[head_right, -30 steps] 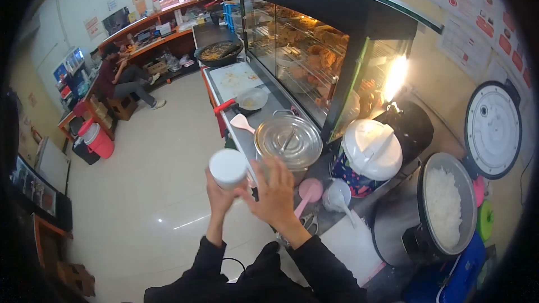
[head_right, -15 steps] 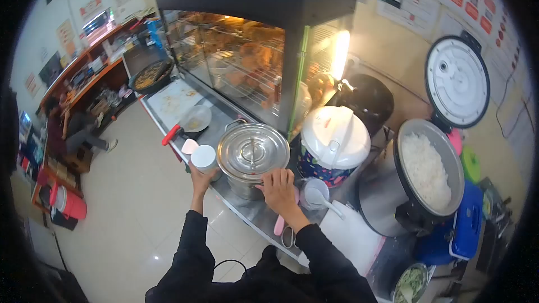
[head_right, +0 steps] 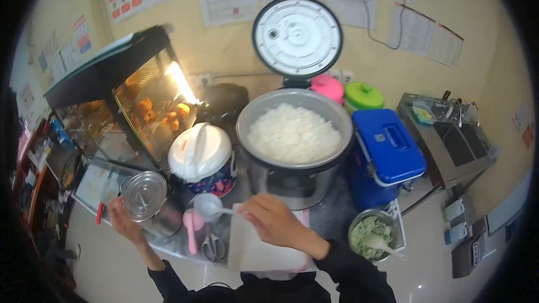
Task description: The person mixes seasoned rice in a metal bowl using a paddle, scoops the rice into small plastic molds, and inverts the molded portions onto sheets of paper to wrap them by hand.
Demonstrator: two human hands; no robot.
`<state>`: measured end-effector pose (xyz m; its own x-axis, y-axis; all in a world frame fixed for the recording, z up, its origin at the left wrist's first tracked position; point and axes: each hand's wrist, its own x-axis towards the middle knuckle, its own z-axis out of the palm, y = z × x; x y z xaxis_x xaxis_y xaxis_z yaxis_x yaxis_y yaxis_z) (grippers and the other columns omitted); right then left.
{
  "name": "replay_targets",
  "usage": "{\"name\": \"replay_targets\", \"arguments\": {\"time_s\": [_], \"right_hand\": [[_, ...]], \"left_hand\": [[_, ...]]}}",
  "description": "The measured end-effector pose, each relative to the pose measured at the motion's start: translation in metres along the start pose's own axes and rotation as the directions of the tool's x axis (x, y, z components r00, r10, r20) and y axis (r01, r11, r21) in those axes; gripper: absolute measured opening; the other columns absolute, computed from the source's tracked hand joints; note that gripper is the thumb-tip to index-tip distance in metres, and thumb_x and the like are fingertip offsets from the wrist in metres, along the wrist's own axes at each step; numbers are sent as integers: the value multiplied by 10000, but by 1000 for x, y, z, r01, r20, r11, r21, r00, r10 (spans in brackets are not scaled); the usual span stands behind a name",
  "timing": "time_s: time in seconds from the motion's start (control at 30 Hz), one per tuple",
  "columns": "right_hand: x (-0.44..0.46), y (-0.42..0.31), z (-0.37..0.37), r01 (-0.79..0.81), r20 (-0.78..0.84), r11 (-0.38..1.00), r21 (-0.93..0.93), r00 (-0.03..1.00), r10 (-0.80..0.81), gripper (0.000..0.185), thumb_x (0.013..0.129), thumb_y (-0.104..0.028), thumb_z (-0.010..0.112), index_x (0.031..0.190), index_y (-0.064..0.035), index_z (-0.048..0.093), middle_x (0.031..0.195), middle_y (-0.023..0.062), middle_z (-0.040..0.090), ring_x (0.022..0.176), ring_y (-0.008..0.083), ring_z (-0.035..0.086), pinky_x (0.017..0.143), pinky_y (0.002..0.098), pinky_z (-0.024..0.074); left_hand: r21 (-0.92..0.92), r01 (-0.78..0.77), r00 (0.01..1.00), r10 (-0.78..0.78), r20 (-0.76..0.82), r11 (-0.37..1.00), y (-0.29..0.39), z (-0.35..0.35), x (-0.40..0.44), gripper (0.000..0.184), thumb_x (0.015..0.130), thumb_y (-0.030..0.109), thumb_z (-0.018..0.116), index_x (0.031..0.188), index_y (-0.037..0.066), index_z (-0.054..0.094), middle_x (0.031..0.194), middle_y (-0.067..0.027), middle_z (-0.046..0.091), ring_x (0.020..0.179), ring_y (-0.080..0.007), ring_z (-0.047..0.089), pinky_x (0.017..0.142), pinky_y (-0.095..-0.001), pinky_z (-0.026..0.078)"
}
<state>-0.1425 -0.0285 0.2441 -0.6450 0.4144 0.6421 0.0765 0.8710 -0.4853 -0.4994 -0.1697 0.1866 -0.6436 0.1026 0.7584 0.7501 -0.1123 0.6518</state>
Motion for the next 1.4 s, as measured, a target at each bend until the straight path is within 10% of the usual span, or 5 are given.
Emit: {"name": "replay_targets", "arguments": {"time_s": [0.57, 0.83, 0.87, 1.23, 1.4], "right_hand": [[133, 443, -306, -690, -564, 707, 154, 526, 637, 564, 951, -497, 519, 1321, -72, 493, 1118, 167, 623, 983, 287, 625, 845, 434, 501], [239, 508, -303, 51, -386, 411, 910, 466, 796, 858, 921, -673, 441, 1442, 6, 383, 1415, 165, 488, 1230, 313, 533, 955, 452, 470], [232, 499, -302, 24, -304, 440, 898, 755, 580, 804, 927, -665, 422, 1365, 5, 498, 1289, 163, 598, 1147, 279, 596, 957, 400, 481], [237, 355, -320, -671, -768, 729, -131, 534, 354, 713, 987, -597, 306, 1414, -45, 455, 1365, 195, 537, 1253, 355, 500, 1057, 424, 363], [269, 166, -265, -35, -501, 660, -751, 680, -534, 508, 951, -311, 566, 1392, -74, 480, 1322, 237, 532, 1225, 405, 503, 1026, 479, 409]], "left_hand": [[31, -631, 617, 478, 625, 775, 192, 240, -182, 507, 942, 484, 489, 1309, 137, 532, 1483, -247, 383, 1435, -437, 245, 1108, -665, 110], [12, -510, 650, 377, 660, 860, 194, 243, -187, 580, 964, 524, 444, 1418, 164, 450, 1546, -245, 305, 1401, -486, 296, 1057, -733, 158], [15, -506, 635, 360, 684, 863, 194, 240, -185, 587, 966, 538, 434, 1419, 166, 450, 1550, -244, 299, 1398, -489, 300, 1059, -731, 158], [5, -425, 691, 321, 648, 905, 194, 244, -195, 644, 955, 606, 416, 1458, 203, 419, 1568, -196, 295, 1408, -472, 296, 1099, -697, 117], [-63, -567, 695, 517, 500, 822, 176, 243, -196, 580, 944, 490, 512, 1416, 168, 413, 1542, -329, 215, 1463, -491, 84, 1098, -681, 112]]}}
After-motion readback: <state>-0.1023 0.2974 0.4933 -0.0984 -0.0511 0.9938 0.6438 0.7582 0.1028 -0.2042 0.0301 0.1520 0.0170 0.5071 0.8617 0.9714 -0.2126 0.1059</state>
